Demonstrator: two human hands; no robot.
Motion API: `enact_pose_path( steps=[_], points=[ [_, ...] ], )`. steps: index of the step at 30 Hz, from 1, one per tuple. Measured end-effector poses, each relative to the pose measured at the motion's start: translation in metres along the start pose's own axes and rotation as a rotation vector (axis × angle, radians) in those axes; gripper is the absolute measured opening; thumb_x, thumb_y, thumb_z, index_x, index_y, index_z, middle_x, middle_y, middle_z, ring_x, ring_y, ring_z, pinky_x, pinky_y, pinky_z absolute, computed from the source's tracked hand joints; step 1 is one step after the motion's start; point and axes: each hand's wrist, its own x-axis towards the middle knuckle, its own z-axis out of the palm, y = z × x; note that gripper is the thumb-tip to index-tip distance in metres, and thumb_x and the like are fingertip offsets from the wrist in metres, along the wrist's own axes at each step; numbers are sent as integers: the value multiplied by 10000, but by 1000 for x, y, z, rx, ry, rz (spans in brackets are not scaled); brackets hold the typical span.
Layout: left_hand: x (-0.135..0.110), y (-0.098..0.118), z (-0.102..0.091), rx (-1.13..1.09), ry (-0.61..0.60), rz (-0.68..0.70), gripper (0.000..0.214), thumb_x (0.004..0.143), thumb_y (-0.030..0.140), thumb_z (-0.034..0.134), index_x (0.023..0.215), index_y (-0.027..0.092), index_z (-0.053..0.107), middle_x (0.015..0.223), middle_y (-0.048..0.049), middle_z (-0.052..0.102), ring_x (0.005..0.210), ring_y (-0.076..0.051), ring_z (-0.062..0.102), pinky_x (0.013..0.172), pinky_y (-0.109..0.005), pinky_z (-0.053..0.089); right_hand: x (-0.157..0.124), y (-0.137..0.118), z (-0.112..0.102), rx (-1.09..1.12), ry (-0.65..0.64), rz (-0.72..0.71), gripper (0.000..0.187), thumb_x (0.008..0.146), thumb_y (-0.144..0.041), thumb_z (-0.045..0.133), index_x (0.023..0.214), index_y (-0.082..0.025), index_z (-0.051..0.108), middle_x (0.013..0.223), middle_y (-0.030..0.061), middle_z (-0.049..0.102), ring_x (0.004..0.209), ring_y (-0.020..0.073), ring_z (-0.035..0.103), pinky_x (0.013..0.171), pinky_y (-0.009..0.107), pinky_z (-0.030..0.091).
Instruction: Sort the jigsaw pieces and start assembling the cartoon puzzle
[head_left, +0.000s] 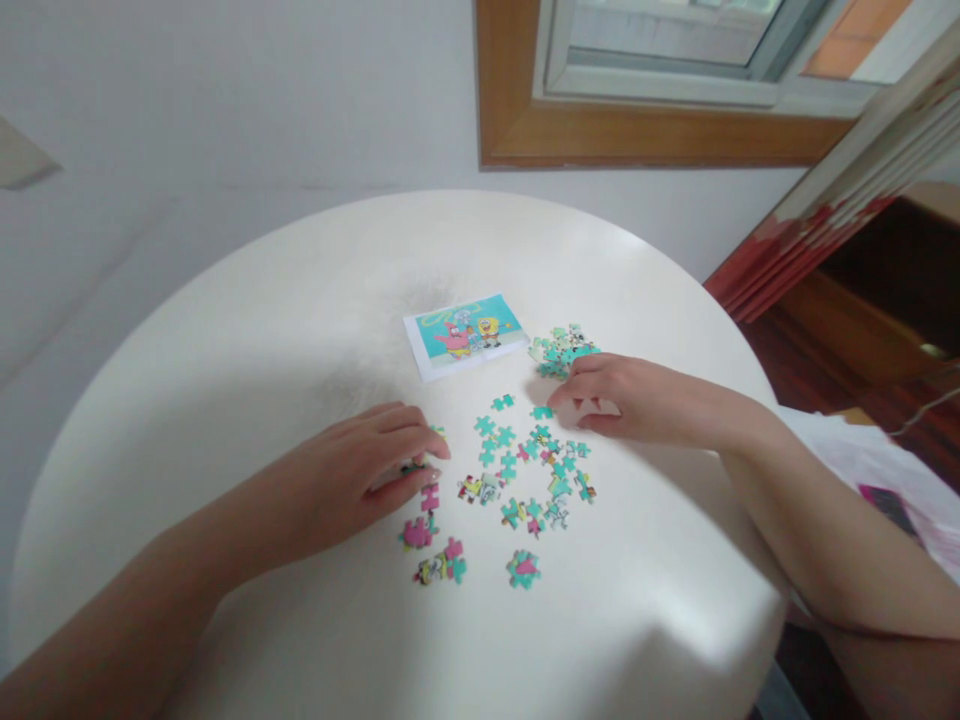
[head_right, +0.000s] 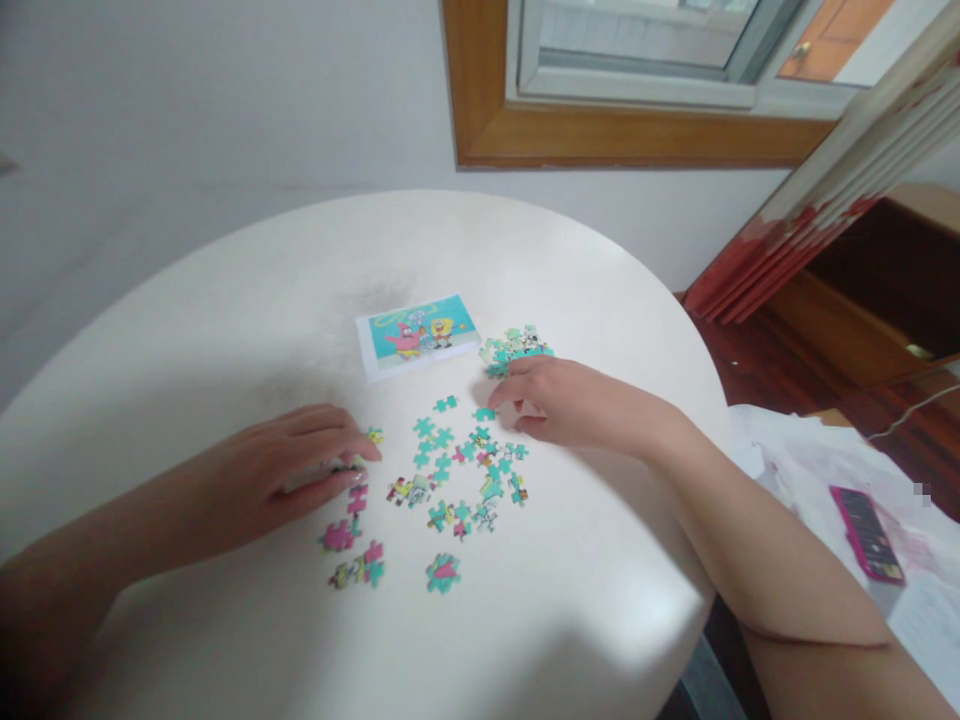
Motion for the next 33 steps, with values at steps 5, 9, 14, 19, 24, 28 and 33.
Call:
enact_pose_path(
  steps=[5, 9, 14, 19, 24, 28, 33],
  points=[
    [-1, -1, 1, -8, -4, -5, 194, 980, 281, 482, 1053, 242, 657, 988, -42, 647, 902, -193, 616, 796, -292, 474, 2, 4, 4, -41, 45, 59, 212, 904, -128, 585, 1063, -177, 716, 1050, 85, 674, 930, 180, 623, 840, 302, 472],
    [-2, -2, 2, -10, -7, -7, 197, 983, 275, 476, 1069, 244, 650, 1016, -43, 644, 929, -193, 614, 819, -299, 474, 4, 9, 8, -86, 78, 33, 212, 908, -124, 565, 1042, -177, 721, 1006, 80, 664, 916, 181, 615, 852, 310, 471],
    [-2, -2, 2, -3, -9, 8, 200, 990, 278, 461, 1071, 237, 639, 1017, -46, 640, 938, -197, 610, 828, -310, 473, 8, 9, 14, -94, 75, 6, 193, 907, -145, 564, 1017, -175, 719, 978, 80, 646, 902, 184, 600, 843, 313, 476],
    [-1, -1, 2, 0, -6, 8, 192, 981, 268, 472, 1070, 237, 639, 1011, -45, 643, 934, -200, 613, 821, -310, 474, 13, 4, 18, -77, 82, 34, 184, 884, -137, 565, 969, -174, 724, 966, 75, 637, 900, 183, 598, 861, 317, 473],
    [-1, -1, 2, -8, 3, 13, 193, 975, 259, 474, 1062, 234, 645, 1005, -46, 647, 921, -194, 616, 816, -303, 475, 14, 2, 19, -51, 72, 66, 183, 865, -108, 563, 950, -157, 717, 973, 85, 636, 908, 187, 601, 881, 328, 475],
    [-1, -2, 2, -10, 11, 13, 190, 973, 269, 484, 1054, 237, 654, 1001, -45, 649, 916, -194, 617, 813, -298, 474, 14, 3, 19, -57, 71, 64, 177, 869, -117, 556, 952, -170, 703, 973, 76, 622, 888, 177, 594, 863, 318, 471],
    [-1, -2, 3, -5, -3, 4, 193, 980, 275, 479, 1065, 234, 647, 1009, -48, 645, 930, -198, 614, 823, -307, 472, 14, 5, 20, -56, 81, 54, 156, 866, -108, 552, 920, -158, 689, 956, 77, 624, 865, 172, 588, 834, 313, 468]
  ],
)
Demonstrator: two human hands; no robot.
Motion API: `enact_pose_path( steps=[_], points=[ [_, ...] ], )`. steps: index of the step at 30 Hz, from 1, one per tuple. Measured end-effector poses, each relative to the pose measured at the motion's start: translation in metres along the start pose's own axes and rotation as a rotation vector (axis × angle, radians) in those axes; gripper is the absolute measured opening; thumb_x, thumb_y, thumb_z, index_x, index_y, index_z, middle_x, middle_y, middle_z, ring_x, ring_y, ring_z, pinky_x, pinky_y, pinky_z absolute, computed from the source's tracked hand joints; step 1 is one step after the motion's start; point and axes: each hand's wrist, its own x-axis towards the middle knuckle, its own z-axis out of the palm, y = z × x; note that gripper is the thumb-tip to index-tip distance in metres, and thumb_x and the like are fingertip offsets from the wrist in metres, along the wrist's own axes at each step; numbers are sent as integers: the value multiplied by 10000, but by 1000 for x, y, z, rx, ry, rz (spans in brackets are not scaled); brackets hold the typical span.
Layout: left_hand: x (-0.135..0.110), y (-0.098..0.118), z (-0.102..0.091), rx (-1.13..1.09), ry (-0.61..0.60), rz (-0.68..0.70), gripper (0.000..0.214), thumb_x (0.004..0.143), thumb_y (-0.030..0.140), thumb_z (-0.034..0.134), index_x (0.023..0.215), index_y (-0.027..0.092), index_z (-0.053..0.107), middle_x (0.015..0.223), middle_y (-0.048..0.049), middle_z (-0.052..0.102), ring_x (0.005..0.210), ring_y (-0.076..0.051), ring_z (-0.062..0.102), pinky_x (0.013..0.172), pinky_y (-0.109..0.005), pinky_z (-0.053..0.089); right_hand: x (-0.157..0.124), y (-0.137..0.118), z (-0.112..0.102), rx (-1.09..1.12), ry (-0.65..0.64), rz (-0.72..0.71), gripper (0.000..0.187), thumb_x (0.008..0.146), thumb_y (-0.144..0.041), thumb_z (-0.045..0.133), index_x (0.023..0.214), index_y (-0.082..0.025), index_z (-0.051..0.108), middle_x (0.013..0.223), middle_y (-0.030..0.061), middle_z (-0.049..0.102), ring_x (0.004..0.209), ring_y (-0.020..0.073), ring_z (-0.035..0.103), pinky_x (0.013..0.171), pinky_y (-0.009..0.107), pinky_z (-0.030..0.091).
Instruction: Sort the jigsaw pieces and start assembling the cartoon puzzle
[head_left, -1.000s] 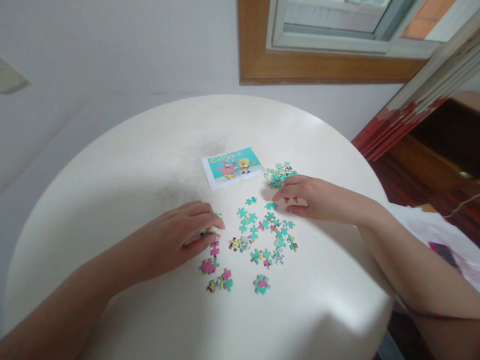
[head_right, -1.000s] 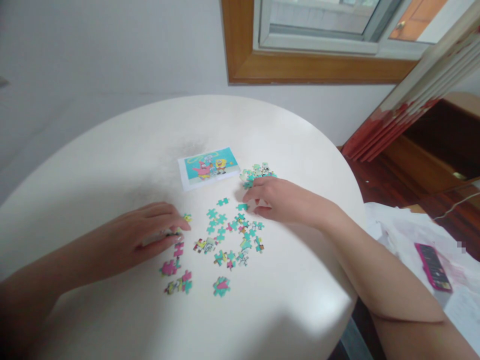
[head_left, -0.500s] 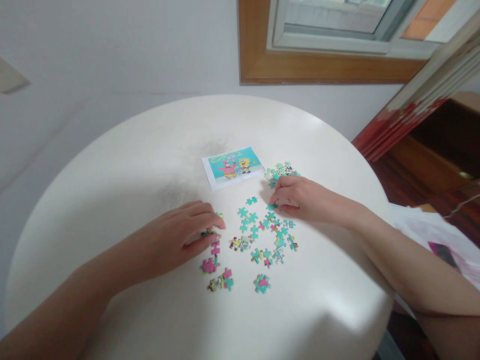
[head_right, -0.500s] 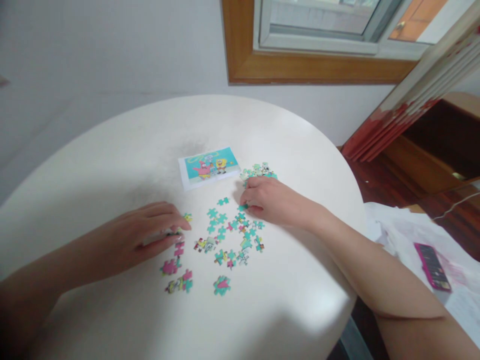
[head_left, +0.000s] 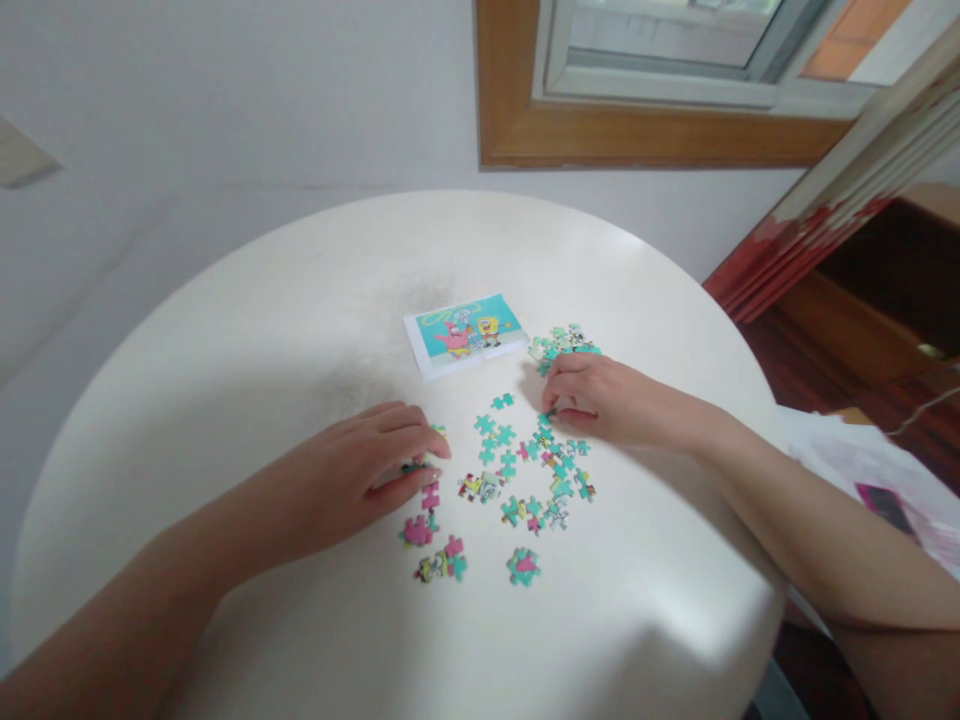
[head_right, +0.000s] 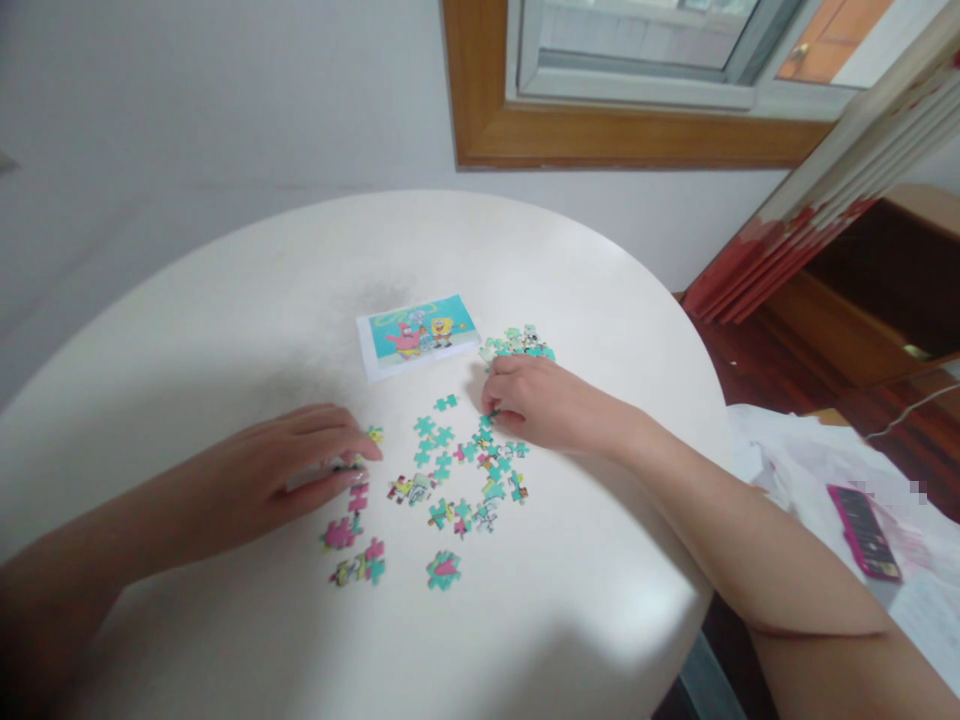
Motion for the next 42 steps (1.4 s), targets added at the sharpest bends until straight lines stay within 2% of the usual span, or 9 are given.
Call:
enact_pose_path(
  steps=[4, 11, 18, 28, 42],
  points=[
    [0, 1, -1, 1, -18, -10, 196, 980, 272, 473, 1062, 239, 648, 1005, -48, 647, 927, -200, 614, 817, -307, 474, -1, 2, -1, 6, 3, -2, 149, 877, -113, 543, 893, -168, 681, 944, 69, 629, 867, 170, 592, 830, 306, 471],
    [0, 3, -2, 8, -18, -8, 197, 977, 262, 471, 1063, 240, 647, 1007, -46, 646, 925, -197, 616, 821, -302, 474, -7, 6, -6, -32, 14, -32, 229, 877, -141, 600, 1080, -193, 693, 1067, 84, 644, 974, 203, 608, 908, 342, 477],
    [-1, 1, -1, -11, -12, -6, 198, 982, 283, 467, 1064, 244, 644, 1007, -47, 644, 920, -201, 617, 806, -303, 474, -5, 11, -5, 23, -16, -59, 185, 883, -120, 576, 980, -187, 718, 997, 73, 643, 935, 192, 613, 889, 339, 484],
    [1, 0, 0, 11, -24, 1, 203, 997, 291, 459, 1071, 233, 639, 1013, -48, 635, 933, -200, 611, 820, -308, 467, -4, 3, -6, 85, -28, 87, 107, 840, -163, 620, 933, -168, 673, 977, 67, 620, 823, 163, 588, 776, 299, 458],
    [-3, 0, -1, 0, -24, -6, 207, 994, 287, 456, 1087, 242, 635, 1029, -47, 632, 943, -197, 610, 831, -305, 473, -5, -2, -9, 158, -70, 137, 77, 845, -165, 599, 864, -181, 671, 845, 21, 640, 695, 113, 546, 652, 253, 418]
  ],
)
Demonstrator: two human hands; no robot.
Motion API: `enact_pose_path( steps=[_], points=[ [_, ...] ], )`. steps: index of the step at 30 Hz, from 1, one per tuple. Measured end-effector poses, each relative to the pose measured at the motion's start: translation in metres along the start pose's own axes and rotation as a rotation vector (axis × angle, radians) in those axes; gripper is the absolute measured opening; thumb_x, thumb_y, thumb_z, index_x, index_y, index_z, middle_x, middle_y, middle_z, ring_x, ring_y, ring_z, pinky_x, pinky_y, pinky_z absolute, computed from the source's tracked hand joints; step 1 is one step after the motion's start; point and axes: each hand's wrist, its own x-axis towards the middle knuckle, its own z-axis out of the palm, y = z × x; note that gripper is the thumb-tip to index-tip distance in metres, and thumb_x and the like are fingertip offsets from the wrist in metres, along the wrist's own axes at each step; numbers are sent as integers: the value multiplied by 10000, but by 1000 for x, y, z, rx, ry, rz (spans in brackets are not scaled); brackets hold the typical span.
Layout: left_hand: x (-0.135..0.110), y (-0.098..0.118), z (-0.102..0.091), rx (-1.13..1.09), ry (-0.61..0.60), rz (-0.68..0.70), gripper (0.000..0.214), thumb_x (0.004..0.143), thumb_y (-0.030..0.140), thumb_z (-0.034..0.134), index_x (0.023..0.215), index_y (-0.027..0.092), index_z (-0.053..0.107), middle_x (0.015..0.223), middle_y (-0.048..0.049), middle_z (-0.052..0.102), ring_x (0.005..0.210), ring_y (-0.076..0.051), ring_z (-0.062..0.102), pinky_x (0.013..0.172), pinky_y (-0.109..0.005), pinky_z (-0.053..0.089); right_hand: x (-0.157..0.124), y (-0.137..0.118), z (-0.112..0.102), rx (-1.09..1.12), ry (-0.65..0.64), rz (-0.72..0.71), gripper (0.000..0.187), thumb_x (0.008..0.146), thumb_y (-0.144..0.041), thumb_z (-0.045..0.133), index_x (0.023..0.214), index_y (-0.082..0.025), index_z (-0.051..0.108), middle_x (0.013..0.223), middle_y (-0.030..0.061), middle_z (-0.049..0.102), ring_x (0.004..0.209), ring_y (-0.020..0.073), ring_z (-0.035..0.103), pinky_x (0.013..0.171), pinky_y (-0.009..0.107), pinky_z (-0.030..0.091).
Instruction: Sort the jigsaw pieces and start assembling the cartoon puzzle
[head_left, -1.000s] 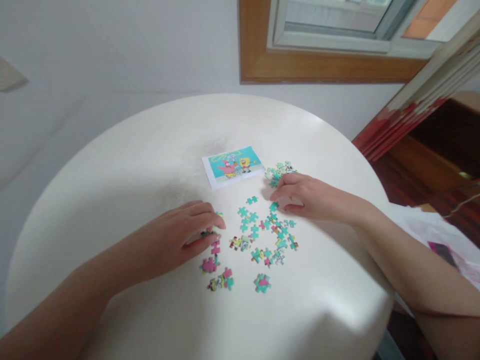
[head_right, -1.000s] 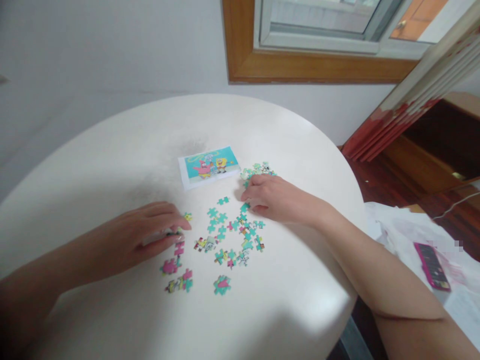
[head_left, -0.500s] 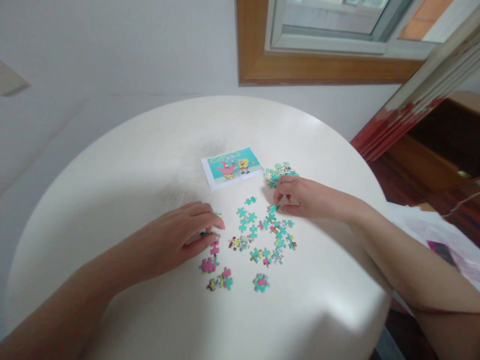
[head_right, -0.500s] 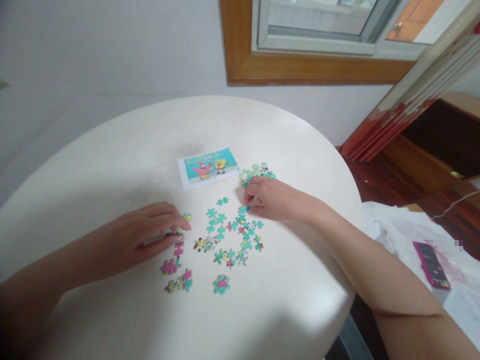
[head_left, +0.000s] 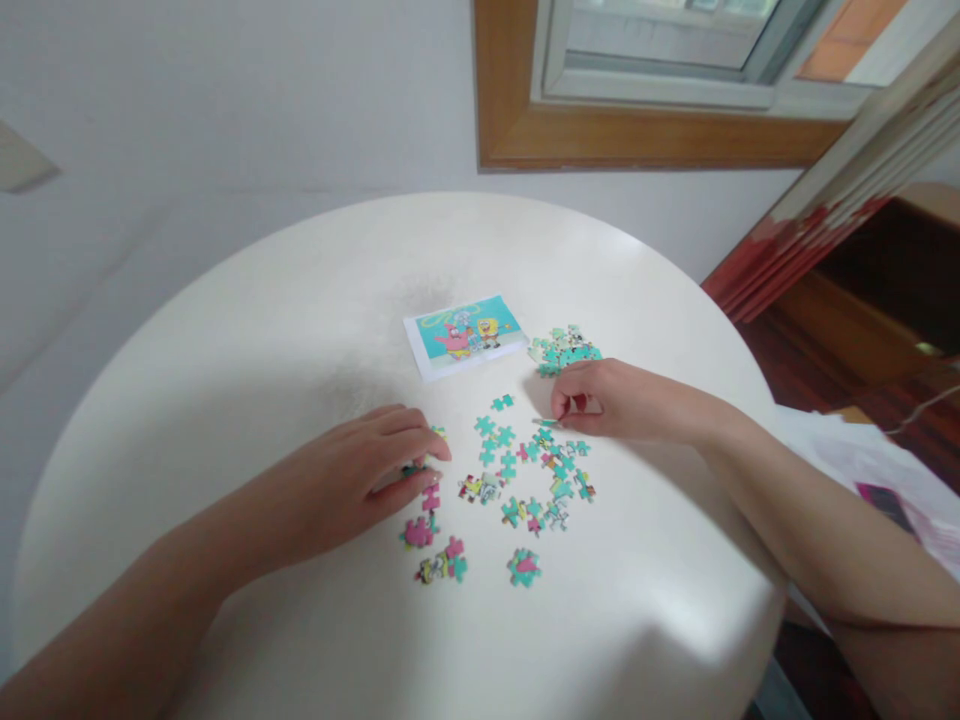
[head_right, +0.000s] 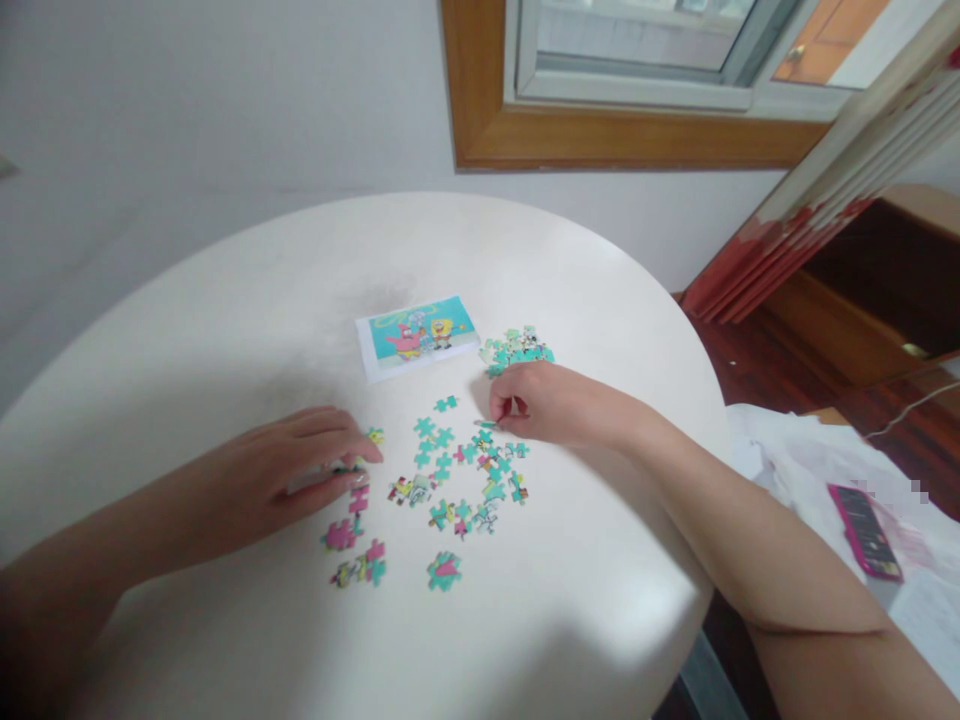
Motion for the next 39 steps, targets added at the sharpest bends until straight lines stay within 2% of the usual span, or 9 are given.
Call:
enact_pose_path(
  steps=[3, 10, 14, 19, 23, 26, 30, 34, 39],
  points=[
    [0, 0, 0, 6, 4, -7, 209, 993, 288, 453, 1077, 243, 640, 1031, -45, 635, 946, -198, 612, 836, -305, 470, -1, 4, -6, -11, 60, 25, 108, 839, -169, 578, 861, -183, 683, 842, 25, 664, 709, 124, 559, 664, 264, 421],
    [2, -2, 2, 12, -14, -10, 207, 997, 288, 450, 1074, 247, 637, 1024, -42, 634, 939, -196, 612, 832, -301, 464, 2, 44, -26, -74, 402, 265, 128, 811, -248, 610, 804, -190, 725, 810, 57, 645, 681, 149, 539, 653, 310, 422],
    [1, -2, 2, 3, 0, -3, 202, 988, 282, 462, 1076, 245, 639, 1033, -44, 638, 952, -202, 614, 843, -302, 466, 8, 62, -25, -55, 415, 325, 149, 821, -284, 626, 791, -194, 741, 811, 67, 649, 692, 165, 555, 663, 330, 438],
    [1, 0, 0, 5, 11, 10, 201, 987, 272, 466, 1088, 238, 636, 1029, -43, 644, 946, -199, 616, 840, -302, 467, 12, 69, -19, -115, 432, 362, 162, 839, -279, 624, 804, -192, 755, 796, 65, 643, 684, 170, 552, 654, 329, 432],
    [1, 1, 0, 12, 24, 9, 197, 984, 263, 474, 1093, 241, 636, 1041, -36, 651, 972, -197, 617, 863, -305, 465, 11, 59, -14, -219, 540, 275, 155, 846, -232, 620, 888, -176, 758, 827, 78, 627, 714, 178, 551, 708, 340, 443],
    [1, 1, 0, 12, 20, -2, 193, 985, 276, 484, 1103, 251, 634, 1044, -28, 654, 978, -195, 618, 863, -304, 464, 14, 39, -4, -224, 605, 92, 182, 878, -222, 584, 937, -174, 749, 853, 84, 624, 767, 190, 565, 732, 335, 453],
    [1, 1, 1, 10, 27, -8, 188, 976, 273, 498, 1096, 249, 640, 1040, -24, 658, 983, -195, 618, 868, -301, 463, 22, 15, 21, -225, 445, -203, 232, 918, -236, 553, 1024, -186, 753, 937, 86, 645, 869, 202, 585, 841, 361, 440],
    [1, 1, 1, 5, 40, -4, 189, 965, 267, 503, 1090, 244, 644, 1041, -28, 660, 984, -200, 617, 871, -304, 462, 29, 11, 40, -244, 390, -202, 266, 943, -310, 567, 1109, -199, 742, 1004, 92, 640, 931, 221, 573, 876, 385, 415],
    [0, 2, 1, -5, 25, -7, 178, 959, 243, 504, 1080, 243, 635, 1038, -27, 650, 986, -199, 612, 873, -308, 459, 31, 11, 43, -239, 367, -164, 243, 943, -284, 563, 1095, -208, 736, 1012, 85, 632, 933, 216, 558, 883, 370, 403]
  ],
)
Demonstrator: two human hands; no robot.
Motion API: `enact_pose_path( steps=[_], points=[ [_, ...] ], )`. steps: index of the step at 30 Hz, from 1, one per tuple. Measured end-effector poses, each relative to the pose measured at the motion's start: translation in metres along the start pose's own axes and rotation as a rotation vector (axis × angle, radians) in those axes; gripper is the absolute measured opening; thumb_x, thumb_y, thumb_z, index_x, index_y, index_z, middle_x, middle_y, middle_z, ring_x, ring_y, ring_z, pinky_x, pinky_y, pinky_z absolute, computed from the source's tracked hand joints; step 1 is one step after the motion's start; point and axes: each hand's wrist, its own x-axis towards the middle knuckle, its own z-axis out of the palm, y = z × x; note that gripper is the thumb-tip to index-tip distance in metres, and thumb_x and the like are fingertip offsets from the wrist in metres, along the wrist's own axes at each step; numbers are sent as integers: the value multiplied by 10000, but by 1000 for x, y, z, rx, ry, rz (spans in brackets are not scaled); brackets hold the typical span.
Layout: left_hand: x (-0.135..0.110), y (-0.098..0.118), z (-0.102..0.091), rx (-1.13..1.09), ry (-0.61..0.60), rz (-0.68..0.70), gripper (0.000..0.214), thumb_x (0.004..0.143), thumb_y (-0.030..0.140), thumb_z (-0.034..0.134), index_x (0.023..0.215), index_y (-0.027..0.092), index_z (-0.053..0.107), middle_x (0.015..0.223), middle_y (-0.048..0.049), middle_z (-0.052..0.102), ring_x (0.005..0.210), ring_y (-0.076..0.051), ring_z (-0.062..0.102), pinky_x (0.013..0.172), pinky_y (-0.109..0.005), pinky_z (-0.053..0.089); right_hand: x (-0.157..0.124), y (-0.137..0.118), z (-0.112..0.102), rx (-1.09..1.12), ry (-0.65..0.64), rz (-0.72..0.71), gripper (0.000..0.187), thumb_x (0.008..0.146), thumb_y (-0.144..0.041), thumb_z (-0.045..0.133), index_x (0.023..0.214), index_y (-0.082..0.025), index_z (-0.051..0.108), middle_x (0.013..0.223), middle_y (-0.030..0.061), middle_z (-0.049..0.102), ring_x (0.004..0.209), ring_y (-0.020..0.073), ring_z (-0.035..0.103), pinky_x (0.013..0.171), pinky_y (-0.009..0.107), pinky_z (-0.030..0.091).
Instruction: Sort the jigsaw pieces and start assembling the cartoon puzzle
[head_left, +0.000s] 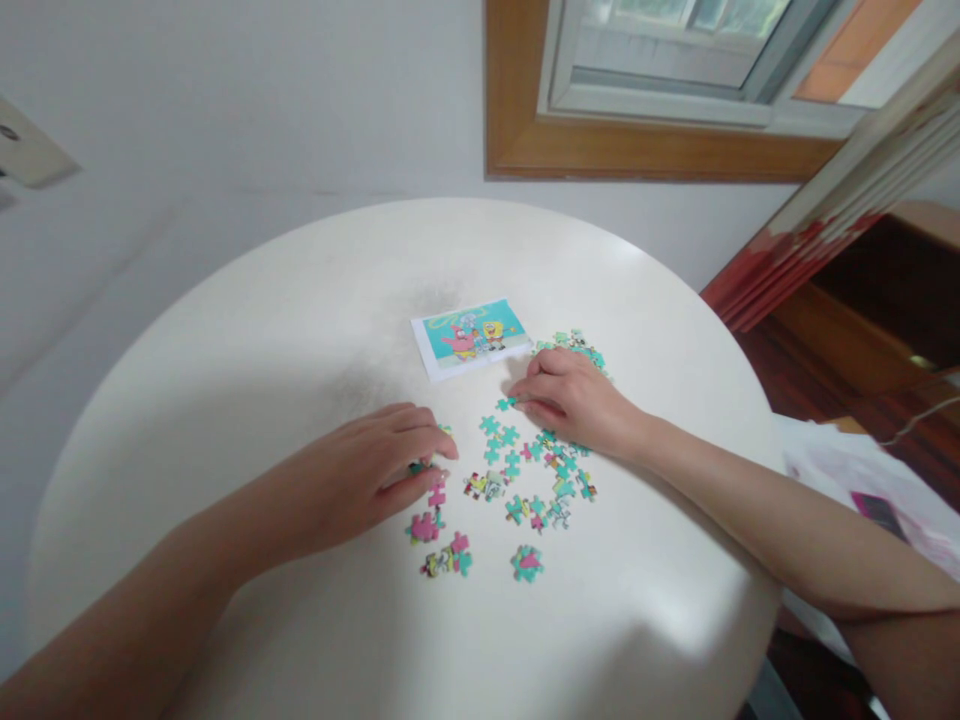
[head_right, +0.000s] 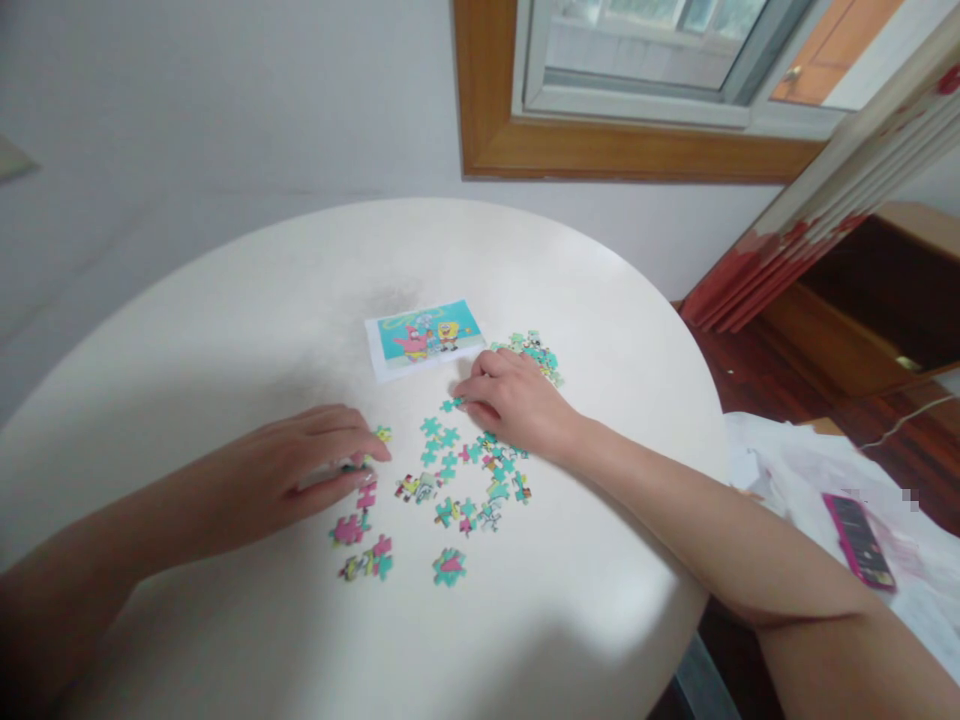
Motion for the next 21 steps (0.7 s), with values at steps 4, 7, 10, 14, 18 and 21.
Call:
enact_pose_path(
  steps=[4, 7, 10, 14, 18, 21],
  points=[
    [0, 0, 1, -7, -20, -10, 182, 958, 229, 503, 1091, 242, 627, 1054, -33, 646, 1000, -204, 608, 884, -319, 454, 2, -2, -2, 32, -20, 4, 198, 928, -246, 559, 1030, -199, 722, 966, 76, 634, 915, 210, 561, 883, 355, 404],
    [0, -1, 1, -7, -24, -8, 185, 967, 234, 495, 1100, 241, 624, 1058, -37, 645, 1005, -203, 606, 886, -318, 453, 2, -2, -2, 62, -22, 9, 186, 912, -220, 562, 1022, -174, 705, 938, 82, 627, 906, 207, 570, 874, 341, 417],
    [0, -1, 1, -5, -23, -8, 174, 969, 245, 501, 1083, 238, 633, 1044, -37, 648, 994, -201, 610, 880, -312, 452, 2, 0, -2, 74, -16, 9, 183, 910, -232, 577, 1017, -156, 704, 930, 89, 620, 905, 210, 572, 865, 335, 422],
    [1, -1, 1, 0, -18, -12, 174, 967, 257, 511, 1084, 239, 638, 1045, -33, 650, 993, -200, 613, 880, -309, 452, 1, -1, -2, 70, -21, 8, 187, 912, -260, 591, 1020, -165, 710, 928, 83, 622, 910, 213, 570, 864, 337, 418],
    [2, 1, 1, 3, -24, -15, 188, 967, 243, 497, 1091, 235, 637, 1055, -35, 648, 996, -200, 614, 878, -308, 454, 1, -4, -3, 97, -37, -18, 186, 903, -242, 600, 1015, -172, 731, 934, 77, 633, 901, 202, 578, 864, 341, 423],
    [2, 1, 0, 3, -26, -15, 185, 964, 245, 500, 1088, 239, 637, 1050, -31, 648, 990, -199, 614, 874, -306, 454, 1, -5, -6, 158, -47, -74, 228, 930, -230, 551, 1061, -182, 730, 948, 77, 639, 893, 188, 581, 847, 333, 440]
  ],
)
